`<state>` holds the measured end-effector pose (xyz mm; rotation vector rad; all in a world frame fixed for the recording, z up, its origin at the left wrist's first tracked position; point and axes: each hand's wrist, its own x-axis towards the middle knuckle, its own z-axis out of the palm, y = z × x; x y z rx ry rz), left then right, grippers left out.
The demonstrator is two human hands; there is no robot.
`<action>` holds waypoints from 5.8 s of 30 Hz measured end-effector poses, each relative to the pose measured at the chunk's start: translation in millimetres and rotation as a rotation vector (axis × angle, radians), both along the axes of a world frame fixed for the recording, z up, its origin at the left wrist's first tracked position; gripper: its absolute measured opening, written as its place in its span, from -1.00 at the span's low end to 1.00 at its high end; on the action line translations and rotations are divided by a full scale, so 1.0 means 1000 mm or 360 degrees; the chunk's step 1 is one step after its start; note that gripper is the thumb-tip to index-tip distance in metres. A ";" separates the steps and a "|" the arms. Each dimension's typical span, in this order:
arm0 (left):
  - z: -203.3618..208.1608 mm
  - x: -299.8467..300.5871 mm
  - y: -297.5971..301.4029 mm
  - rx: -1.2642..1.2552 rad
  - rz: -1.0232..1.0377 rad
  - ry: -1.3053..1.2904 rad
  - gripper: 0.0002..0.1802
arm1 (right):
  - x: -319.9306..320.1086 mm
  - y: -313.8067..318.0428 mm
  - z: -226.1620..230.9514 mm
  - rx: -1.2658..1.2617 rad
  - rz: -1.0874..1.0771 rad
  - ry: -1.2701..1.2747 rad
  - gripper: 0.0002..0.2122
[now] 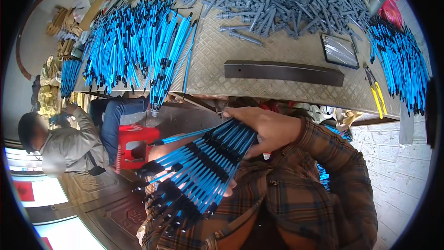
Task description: The person uses pliers to trim wire from umbrella rib hubs, attaches ribs to the hub, and threads wire through aligned umbrella ribs positioned in a slotted metal fixture.
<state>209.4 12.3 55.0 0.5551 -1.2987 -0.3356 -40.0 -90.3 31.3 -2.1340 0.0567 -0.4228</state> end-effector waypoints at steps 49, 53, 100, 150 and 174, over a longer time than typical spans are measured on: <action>0.004 -0.156 -0.070 0.1609 -0.1057 0.0145 -0.78 | -0.206 -0.170 0.006 -0.1252 -0.1613 0.0443 -0.90; 0.006 -0.162 -0.077 0.1565 -0.1101 0.0370 -0.77 | -0.204 -0.164 0.020 -0.1299 -0.1684 0.0266 -0.91; -0.005 -0.166 -0.073 0.1440 -0.1108 0.0263 -0.78 | -0.105 -0.033 0.091 -0.0606 -0.0951 -0.0141 -0.84; -0.002 -0.159 -0.071 0.1399 -0.1127 -0.0122 -0.76 | -0.094 -0.024 0.115 -0.1051 -0.0718 0.0197 -0.82; -0.004 -0.163 -0.075 0.1240 -0.0826 -0.0337 -0.83 | -0.064 -0.022 0.103 -0.1497 -0.0833 -0.0221 -0.89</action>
